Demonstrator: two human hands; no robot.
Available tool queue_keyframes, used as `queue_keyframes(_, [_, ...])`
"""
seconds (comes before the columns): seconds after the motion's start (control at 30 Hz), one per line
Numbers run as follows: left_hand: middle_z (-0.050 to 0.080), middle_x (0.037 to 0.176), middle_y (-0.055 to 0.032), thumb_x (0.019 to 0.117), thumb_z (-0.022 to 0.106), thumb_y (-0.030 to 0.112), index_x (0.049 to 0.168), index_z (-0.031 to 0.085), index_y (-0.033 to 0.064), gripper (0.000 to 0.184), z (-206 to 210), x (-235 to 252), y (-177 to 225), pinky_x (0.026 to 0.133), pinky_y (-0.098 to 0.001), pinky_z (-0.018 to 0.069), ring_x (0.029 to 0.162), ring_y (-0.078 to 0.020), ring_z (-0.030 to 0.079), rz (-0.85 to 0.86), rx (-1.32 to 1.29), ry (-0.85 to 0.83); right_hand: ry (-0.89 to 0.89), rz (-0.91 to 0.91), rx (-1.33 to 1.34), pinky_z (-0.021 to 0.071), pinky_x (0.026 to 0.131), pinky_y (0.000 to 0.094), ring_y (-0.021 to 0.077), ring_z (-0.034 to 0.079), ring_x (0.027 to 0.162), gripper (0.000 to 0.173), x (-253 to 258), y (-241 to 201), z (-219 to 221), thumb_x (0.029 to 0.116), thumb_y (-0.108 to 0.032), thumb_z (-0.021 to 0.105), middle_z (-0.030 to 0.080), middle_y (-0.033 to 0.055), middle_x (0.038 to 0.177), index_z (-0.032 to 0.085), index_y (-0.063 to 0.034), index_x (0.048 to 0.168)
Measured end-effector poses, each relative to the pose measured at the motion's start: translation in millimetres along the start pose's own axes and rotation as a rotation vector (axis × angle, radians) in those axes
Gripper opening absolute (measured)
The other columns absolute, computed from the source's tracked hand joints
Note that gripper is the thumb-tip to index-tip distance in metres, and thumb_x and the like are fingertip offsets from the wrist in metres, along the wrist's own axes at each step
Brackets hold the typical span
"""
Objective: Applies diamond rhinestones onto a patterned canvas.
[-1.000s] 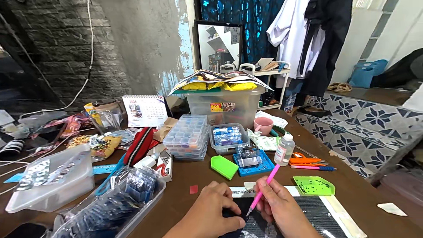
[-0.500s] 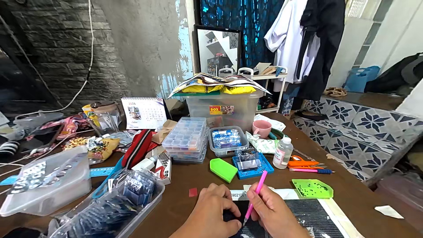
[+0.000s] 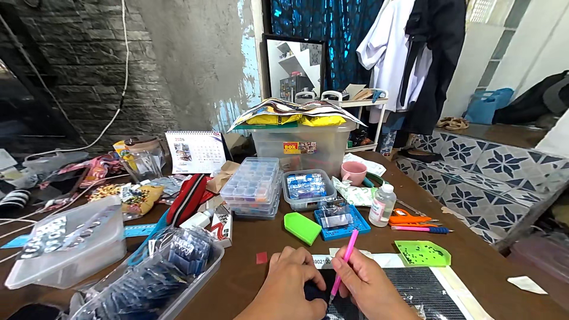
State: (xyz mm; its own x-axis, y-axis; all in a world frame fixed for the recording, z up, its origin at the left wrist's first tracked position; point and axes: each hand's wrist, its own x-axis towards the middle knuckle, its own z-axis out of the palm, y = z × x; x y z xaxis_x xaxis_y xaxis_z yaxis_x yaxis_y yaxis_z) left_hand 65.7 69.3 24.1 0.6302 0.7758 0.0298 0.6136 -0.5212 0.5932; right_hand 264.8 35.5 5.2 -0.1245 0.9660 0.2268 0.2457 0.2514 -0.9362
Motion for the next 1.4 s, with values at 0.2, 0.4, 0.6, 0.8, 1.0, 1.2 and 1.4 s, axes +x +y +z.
queue_keyframes(0.2, [0.063,0.124,-0.0093,0.0836,0.075,0.032,0.101,0.08,0.014,0.025,0,0,4,0.106,-0.0558,0.0302,0.124,-0.0312,0.05,-0.032,0.005,-0.019,0.002,-0.042,-0.031,0.0455,0.053,0.0153,-0.0023,0.052,0.054,0.015,-1,0,1,0.1062,-0.017,0.051,0.054,-0.0074,0.067,0.056,-0.0066,0.098])
queue_keyframes(0.4, [0.062,0.127,-0.012,0.0853,0.074,0.03,0.102,0.079,0.0124,0.025,0,-1,3,0.107,-0.0593,0.0285,0.127,-0.034,0.049,-0.025,-0.01,-0.025,0.025,-0.086,-0.067,0.046,0.053,0.0168,-0.0008,0.053,0.055,0.017,-4,0,1,0.106,-0.016,0.05,0.055,-0.0051,0.068,0.058,-0.0036,0.099])
queue_keyframes(0.6, [0.061,0.127,-0.0106,0.0844,0.076,0.03,0.1,0.08,0.0153,0.022,0,-1,1,0.107,-0.0578,0.0283,0.127,-0.0323,0.048,-0.012,-0.034,-0.02,0.163,-0.189,0.144,0.0461,0.049,0.015,-0.0039,0.053,0.053,0.011,-11,-3,1,0.1076,-0.014,0.047,0.061,-0.0093,0.071,0.055,-0.0081,0.102])
queue_keyframes(0.8, [0.064,0.123,-0.0077,0.0877,0.072,0.03,0.093,0.084,0.0191,0.016,4,-1,-2,0.106,-0.056,0.0293,0.124,-0.0292,0.05,0.045,-0.035,0.04,0.452,-0.032,0.502,0.0486,0.041,0.0179,0.0035,0.057,0.045,0.021,-1,-14,-14,0.1113,-0.014,0.034,0.064,-0.0033,0.063,0.051,-0.0088,0.1])
queue_keyframes(1.0, [0.066,0.119,-0.0064,0.088,0.073,0.034,0.092,0.083,0.0186,0.018,8,-1,-2,0.105,-0.0555,0.0298,0.122,-0.0281,0.051,0.045,-0.036,0.061,0.475,0.044,0.575,0.0467,0.039,0.0176,0.0047,0.055,0.042,0.024,3,-14,-17,0.1115,-0.013,0.033,0.062,-0.0003,0.06,0.051,-0.0067,0.098])
queue_keyframes(1.2, [0.065,0.119,-0.0065,0.0874,0.075,0.031,0.092,0.083,0.0171,0.017,6,-1,6,0.106,-0.0553,0.0286,0.122,-0.0282,0.05,-0.04,-0.045,0.027,0.395,0.039,0.523,0.0474,0.041,0.0167,0.003,0.056,0.045,0.02,-2,-14,-13,0.1106,-0.012,0.035,0.063,-0.0027,0.062,0.051,-0.0084,0.099])
queue_keyframes(1.4, [0.064,0.123,-0.0089,0.0913,0.068,0.025,0.096,0.083,0.0153,0.018,5,2,-1,0.107,-0.0574,0.0279,0.125,-0.0298,0.049,0.006,-0.075,0.014,0.377,0.032,0.516,0.0484,0.042,0.0171,0.0035,0.056,0.045,0.02,-3,-13,-13,0.1101,-0.012,0.036,0.063,-0.0031,0.063,0.052,-0.0088,0.099])
